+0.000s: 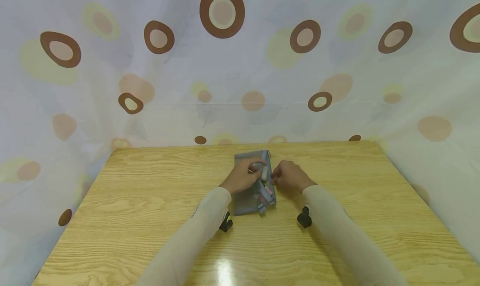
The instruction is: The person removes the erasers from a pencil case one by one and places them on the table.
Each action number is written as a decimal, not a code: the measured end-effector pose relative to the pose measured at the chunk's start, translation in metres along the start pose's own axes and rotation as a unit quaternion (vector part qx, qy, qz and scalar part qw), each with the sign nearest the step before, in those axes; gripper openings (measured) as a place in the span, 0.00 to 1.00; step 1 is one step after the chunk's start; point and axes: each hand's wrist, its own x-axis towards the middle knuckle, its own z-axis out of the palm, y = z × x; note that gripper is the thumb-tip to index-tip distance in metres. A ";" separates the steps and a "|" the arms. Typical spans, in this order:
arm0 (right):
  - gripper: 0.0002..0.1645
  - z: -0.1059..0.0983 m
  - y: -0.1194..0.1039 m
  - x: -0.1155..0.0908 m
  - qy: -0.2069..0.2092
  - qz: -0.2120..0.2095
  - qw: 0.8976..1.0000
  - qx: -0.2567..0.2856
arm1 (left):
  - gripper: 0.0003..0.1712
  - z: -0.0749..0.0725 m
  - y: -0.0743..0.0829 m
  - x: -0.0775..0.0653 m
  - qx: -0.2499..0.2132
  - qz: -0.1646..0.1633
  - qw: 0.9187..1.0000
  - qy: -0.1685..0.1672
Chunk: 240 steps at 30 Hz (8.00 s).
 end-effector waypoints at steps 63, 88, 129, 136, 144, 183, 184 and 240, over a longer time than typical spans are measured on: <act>0.13 -0.001 -0.018 0.007 -0.043 0.022 0.991 -0.127 | 0.58 -0.041 -0.037 -0.032 -0.055 -0.040 0.994 -0.086; 0.15 0.000 -0.021 0.003 -0.037 0.014 0.992 -0.122 | 0.61 -0.039 -0.045 -0.032 -0.014 -0.059 0.994 -0.096; 0.18 -0.004 -0.022 0.009 -0.038 0.037 0.991 -0.125 | 0.62 -0.047 -0.026 -0.023 0.037 -0.056 0.993 -0.092; 0.22 -0.004 -0.023 0.007 -0.040 0.042 0.991 -0.120 | 0.62 -0.048 -0.029 -0.025 0.023 -0.070 0.993 -0.094; 0.24 -0.002 -0.021 0.004 -0.044 0.042 0.991 -0.119 | 0.62 -0.044 -0.033 -0.026 0.002 -0.085 0.992 -0.094; 0.26 -0.003 -0.023 0.001 -0.050 0.046 0.991 -0.116 | 0.63 -0.042 -0.030 -0.033 -0.006 -0.085 0.992 -0.098; 0.25 -0.003 -0.023 0.001 -0.047 0.043 0.991 -0.120 | 0.63 -0.042 -0.031 -0.033 -0.009 -0.087 0.992 -0.096; 0.17 -0.022 -0.020 -0.006 0.109 -0.057 0.991 0.051 | 0.62 -0.042 -0.026 -0.034 0.038 -0.090 0.991 -0.088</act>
